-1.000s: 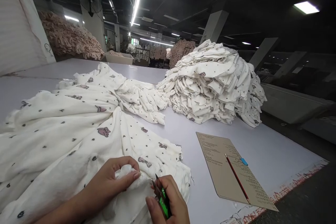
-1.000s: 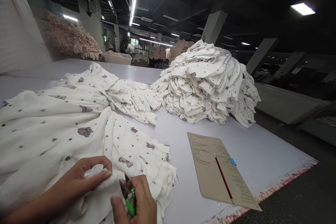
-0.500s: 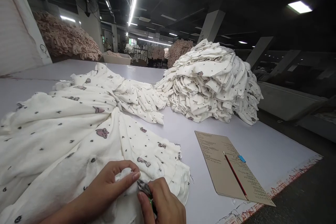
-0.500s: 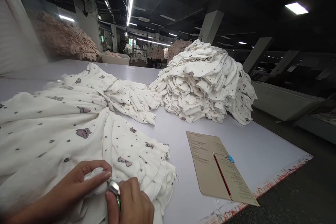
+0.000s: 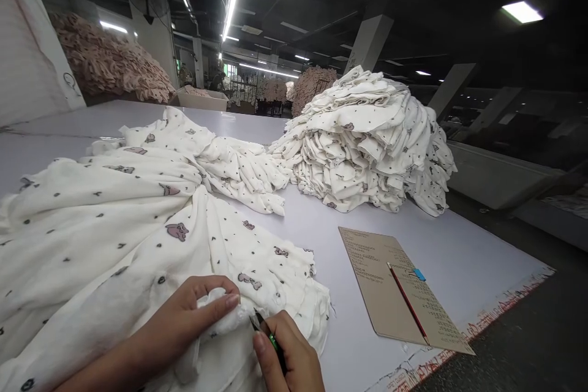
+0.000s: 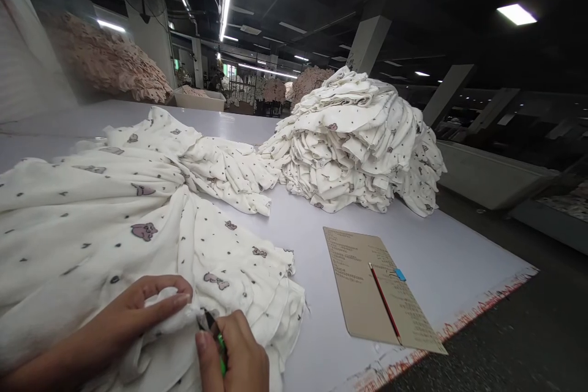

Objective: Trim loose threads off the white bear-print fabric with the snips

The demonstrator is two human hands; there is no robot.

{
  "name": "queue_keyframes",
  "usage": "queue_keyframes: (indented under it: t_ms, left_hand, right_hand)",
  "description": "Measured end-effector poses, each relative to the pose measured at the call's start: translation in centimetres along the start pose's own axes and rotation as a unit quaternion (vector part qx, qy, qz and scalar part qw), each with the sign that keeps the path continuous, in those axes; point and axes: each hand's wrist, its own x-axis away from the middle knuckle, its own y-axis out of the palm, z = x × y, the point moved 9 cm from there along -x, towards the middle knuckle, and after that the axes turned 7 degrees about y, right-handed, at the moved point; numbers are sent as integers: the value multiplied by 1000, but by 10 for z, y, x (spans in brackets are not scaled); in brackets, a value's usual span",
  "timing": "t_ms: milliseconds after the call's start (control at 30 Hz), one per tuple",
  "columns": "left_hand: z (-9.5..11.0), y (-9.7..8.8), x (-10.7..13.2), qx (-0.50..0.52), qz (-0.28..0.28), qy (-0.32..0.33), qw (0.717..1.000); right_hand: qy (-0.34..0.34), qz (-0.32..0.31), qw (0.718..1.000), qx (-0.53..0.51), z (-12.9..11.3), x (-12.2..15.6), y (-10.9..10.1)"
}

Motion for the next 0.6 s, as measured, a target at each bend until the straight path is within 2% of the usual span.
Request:
queue_keyframes:
  t_ms: [367,433,500,600]
  left_hand:
    - [13,8,3,-44,-51,35,997]
    - [18,12,9,-83,-66,79,991]
    - [24,18,16,-155,-90,155,971]
    - [35,28,32,-275,-102,304,906]
  right_hand:
    - [37,-74,994,-78,-2,-3,1]
    - [59,-83,989,-111,1,-2,-3]
    - [79,-88,983,-142,4,-1,-7]
    - [83,-93,978,-165,6,3,-9]
